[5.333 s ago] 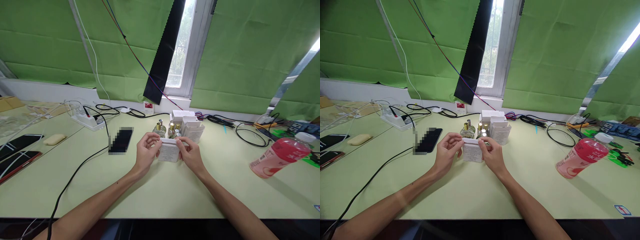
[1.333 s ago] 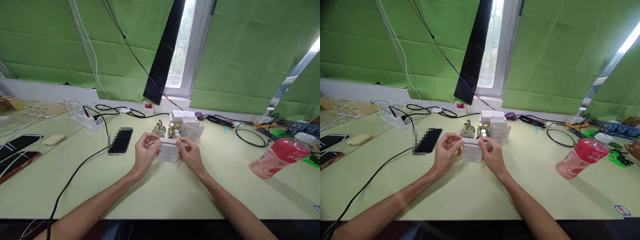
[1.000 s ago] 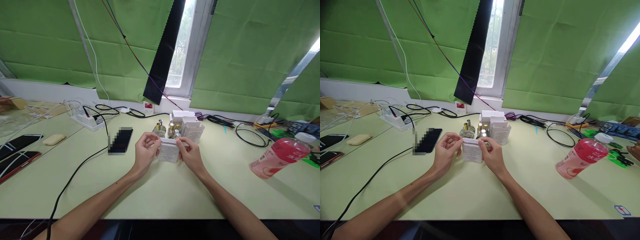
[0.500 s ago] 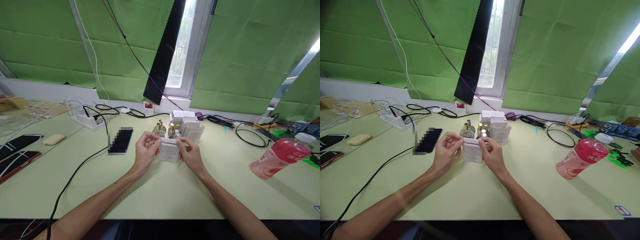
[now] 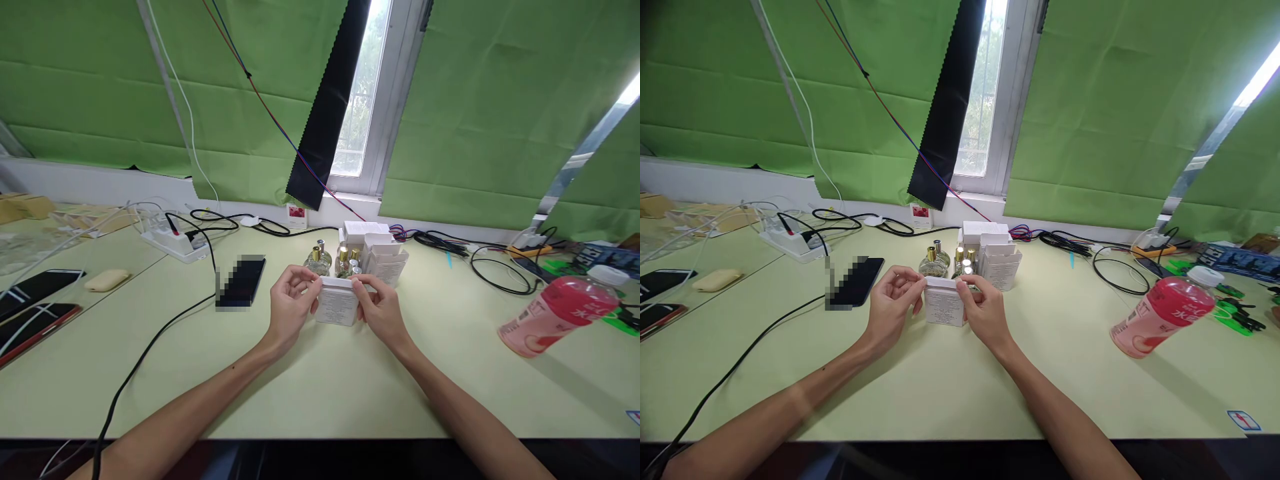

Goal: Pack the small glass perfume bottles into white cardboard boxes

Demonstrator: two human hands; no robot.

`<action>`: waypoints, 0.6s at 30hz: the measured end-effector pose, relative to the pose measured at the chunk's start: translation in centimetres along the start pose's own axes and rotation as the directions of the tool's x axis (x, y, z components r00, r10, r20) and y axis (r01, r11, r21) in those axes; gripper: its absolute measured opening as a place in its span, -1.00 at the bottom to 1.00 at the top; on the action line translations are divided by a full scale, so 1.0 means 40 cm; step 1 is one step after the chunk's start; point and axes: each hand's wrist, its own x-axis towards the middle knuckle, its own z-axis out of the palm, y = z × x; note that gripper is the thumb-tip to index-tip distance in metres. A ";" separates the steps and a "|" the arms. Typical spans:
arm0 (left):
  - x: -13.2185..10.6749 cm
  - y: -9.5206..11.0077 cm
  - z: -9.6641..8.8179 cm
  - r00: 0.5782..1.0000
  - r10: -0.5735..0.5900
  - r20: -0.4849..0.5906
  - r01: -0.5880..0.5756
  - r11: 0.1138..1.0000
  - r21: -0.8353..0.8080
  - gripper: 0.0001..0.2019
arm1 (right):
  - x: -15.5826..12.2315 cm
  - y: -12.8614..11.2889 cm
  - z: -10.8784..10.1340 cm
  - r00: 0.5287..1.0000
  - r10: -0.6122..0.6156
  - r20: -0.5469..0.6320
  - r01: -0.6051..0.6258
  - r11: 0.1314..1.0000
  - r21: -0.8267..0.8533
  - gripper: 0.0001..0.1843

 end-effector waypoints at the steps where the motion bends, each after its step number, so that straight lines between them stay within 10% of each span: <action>1: 0.000 0.000 0.000 1.000 -0.001 -0.001 0.001 1.000 0.001 -0.69 | 0.000 0.000 0.000 1.000 -0.001 0.001 0.001 1.000 0.001 -0.59; 18: 0.004 0.002 -0.002 0.999 0.013 0.042 -0.013 1.000 -0.014 -0.68 | -0.001 -0.006 0.000 1.000 0.012 -0.004 -0.012 1.000 -0.014 -0.58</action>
